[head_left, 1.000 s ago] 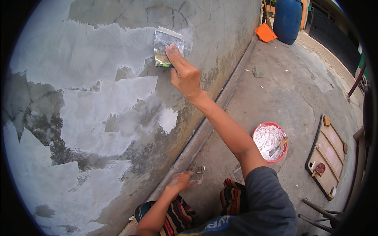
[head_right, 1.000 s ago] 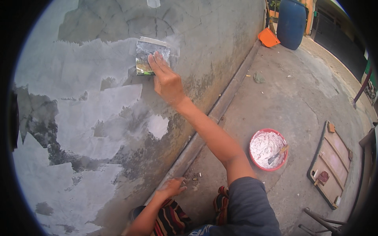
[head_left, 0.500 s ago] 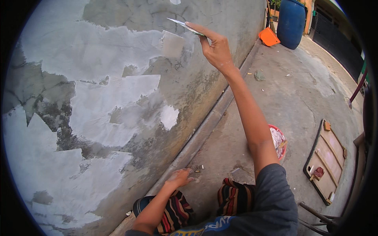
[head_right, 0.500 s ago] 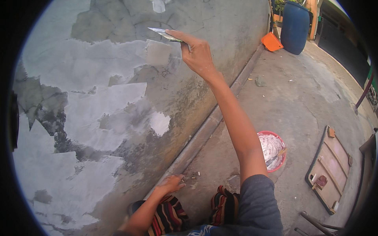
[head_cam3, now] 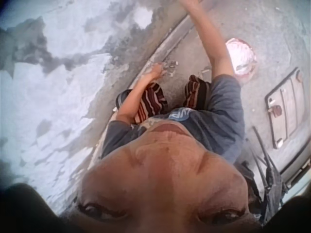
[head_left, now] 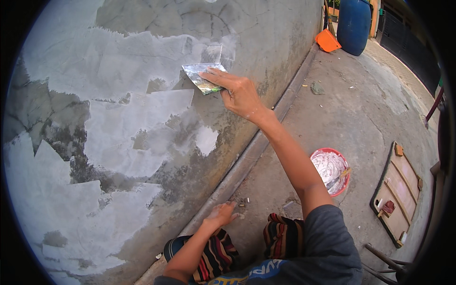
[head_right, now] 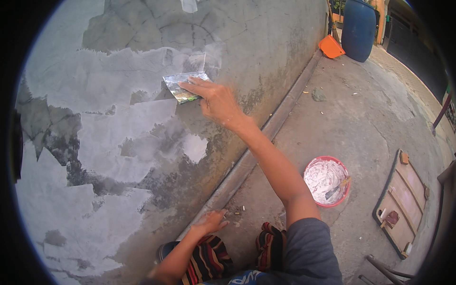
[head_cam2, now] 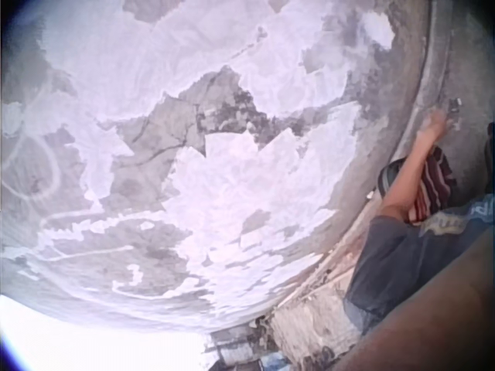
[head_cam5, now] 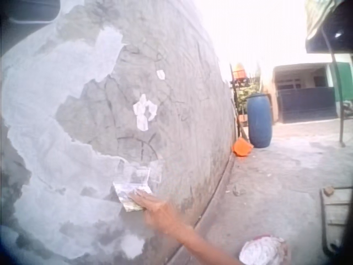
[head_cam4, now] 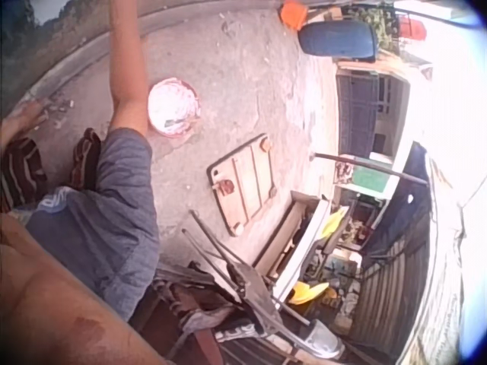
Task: The person applies white plaster to a cracked concrete wall using a trowel and a smaller putty knife. They repeatedly scoop plaster from a red bucket and spread it over the wall surface, smoothing the material to cover cracks and uneven areas.
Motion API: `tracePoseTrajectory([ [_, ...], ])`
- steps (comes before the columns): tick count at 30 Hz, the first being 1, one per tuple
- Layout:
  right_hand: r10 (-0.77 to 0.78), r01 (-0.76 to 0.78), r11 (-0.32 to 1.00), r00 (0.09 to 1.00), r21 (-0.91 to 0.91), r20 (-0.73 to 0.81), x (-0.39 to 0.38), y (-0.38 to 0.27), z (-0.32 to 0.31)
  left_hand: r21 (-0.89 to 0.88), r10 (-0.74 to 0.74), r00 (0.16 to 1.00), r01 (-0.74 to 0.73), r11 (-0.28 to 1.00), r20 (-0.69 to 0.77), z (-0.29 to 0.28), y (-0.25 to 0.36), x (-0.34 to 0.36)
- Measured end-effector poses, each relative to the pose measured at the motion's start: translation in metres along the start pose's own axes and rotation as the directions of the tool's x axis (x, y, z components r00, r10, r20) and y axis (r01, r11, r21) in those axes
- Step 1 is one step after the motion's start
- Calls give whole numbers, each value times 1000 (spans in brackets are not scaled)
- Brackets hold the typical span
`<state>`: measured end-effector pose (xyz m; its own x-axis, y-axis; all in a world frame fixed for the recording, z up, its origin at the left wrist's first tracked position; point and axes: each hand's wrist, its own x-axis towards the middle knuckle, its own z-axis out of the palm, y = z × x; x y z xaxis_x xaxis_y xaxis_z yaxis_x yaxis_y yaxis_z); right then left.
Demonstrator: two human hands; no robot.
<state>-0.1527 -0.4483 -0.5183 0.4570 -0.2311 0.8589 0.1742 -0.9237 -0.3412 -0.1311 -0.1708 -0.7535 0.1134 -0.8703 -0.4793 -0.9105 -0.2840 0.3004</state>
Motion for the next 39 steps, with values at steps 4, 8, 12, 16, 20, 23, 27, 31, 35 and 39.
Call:
tracePoseTrajectory([
  [4,-52,52,999,997,-8,54,-41,2,14,-6,-41,996,41,999,81,-5,13,5],
  [8,141,-143,973,990,181,25,-31,-6,-14,26,-53,998,52,998,46,0,0,5],
  [12,189,-168,980,957,110,-221,13,42,-43,15,-30,997,29,999,67,-6,5,5],
  [16,189,-185,982,967,37,-174,38,49,-41,10,-5,1000,5,1000,4,6,-10,1],
  [20,14,-17,1000,980,-13,-200,16,36,-14,-22,-41,998,42,999,43,5,-17,2],
  [23,79,-75,996,995,52,-61,-10,19,-13,-39,-38,998,40,998,51,-1,-21,-2],
  [27,609,-560,744,793,363,-24,-48,23,-18,-30,-51,998,52,998,45,5,-23,1],
  [31,829,-383,127,547,915,114,-69,31,-7,-64,-52,995,57,996,82,-1,-23,-4],
  [35,789,-429,435,605,792,-107,-79,42,12,-20,-84,990,86,996,110,-3,-24,-5],
  [39,569,-541,821,754,180,-327,-66,26,37,-51,-49,996,53,997,77,2,-29,-8],
])
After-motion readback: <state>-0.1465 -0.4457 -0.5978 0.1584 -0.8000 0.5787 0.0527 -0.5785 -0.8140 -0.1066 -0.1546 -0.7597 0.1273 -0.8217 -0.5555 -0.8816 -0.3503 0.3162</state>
